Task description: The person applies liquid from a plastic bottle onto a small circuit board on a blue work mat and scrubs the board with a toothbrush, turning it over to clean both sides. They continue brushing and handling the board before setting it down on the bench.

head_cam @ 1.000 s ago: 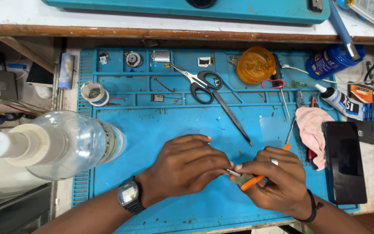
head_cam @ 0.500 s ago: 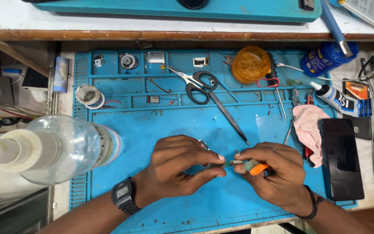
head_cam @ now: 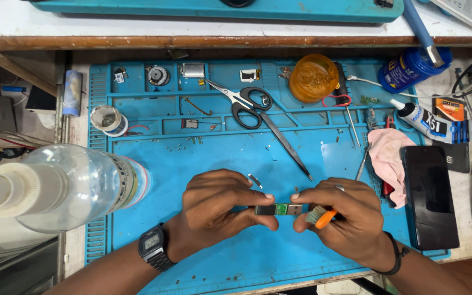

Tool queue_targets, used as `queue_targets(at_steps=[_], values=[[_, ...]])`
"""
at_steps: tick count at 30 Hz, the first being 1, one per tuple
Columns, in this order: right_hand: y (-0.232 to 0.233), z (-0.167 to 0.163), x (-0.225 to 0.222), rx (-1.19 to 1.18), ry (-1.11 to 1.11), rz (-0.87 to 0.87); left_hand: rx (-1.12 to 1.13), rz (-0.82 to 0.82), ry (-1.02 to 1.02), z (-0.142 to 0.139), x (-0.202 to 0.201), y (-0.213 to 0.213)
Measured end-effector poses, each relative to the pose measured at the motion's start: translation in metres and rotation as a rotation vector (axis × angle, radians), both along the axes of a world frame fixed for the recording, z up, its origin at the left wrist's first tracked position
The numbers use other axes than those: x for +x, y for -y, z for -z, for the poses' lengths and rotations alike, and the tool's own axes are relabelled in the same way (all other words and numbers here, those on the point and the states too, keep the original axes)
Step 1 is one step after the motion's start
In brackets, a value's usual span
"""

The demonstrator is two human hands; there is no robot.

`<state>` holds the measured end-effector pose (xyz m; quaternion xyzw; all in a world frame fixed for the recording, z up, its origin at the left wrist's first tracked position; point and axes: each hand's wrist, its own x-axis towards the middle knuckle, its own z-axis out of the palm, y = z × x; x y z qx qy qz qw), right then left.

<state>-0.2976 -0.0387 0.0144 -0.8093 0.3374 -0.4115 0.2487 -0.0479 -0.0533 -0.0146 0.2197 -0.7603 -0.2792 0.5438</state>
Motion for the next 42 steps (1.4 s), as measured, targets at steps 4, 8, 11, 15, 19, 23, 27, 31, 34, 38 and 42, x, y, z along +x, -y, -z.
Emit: queue_targets(at_steps=[4, 8, 11, 15, 19, 23, 27, 31, 34, 38, 42], values=[[-0.001, 0.0, 0.002, -0.042, -0.034, 0.055, -0.025, -0.018, 0.019, 0.001, 0.001, 0.0], [-0.001, 0.0, 0.002, -0.062, -0.05, 0.056, -0.031, -0.016, 0.023, -0.002, 0.001, 0.0], [-0.001, 0.0, 0.001, -0.085, -0.051, 0.058, -0.038, -0.026, 0.047, -0.006, 0.001, 0.0], [-0.003, -0.001, 0.0, -0.097, -0.022, 0.07, -0.044, -0.048, 0.053, -0.012, 0.0, -0.001], [-0.004, -0.005, -0.004, -0.152, -0.011, 0.15, -0.306, -0.027, 0.22, -0.02, 0.017, -0.021], [-0.005, -0.009, -0.005, -0.141, 0.047, 0.101, -0.265, 0.316, 0.626, -0.029, 0.019, -0.045], [-0.006, -0.004, -0.001, -0.166, 0.105, 0.117, -0.314, 0.425, 0.774, -0.032, 0.021, -0.066], [-0.009, -0.001, -0.006, -0.193, 0.059, 0.078, -0.32, 0.444, 0.802, -0.035, 0.02, -0.067], [-0.011, 0.003, -0.008, -0.2, 0.103, 0.108, -0.275, 0.426, 0.73, -0.037, 0.018, -0.061], [-0.013, 0.004, -0.011, -0.207, 0.123, 0.078, -0.048, 0.264, 0.507, -0.04, 0.004, -0.047], [-0.013, 0.004, -0.011, -0.202, 0.119, 0.07, 0.398, 0.12, 0.175, -0.04, -0.015, -0.037]])
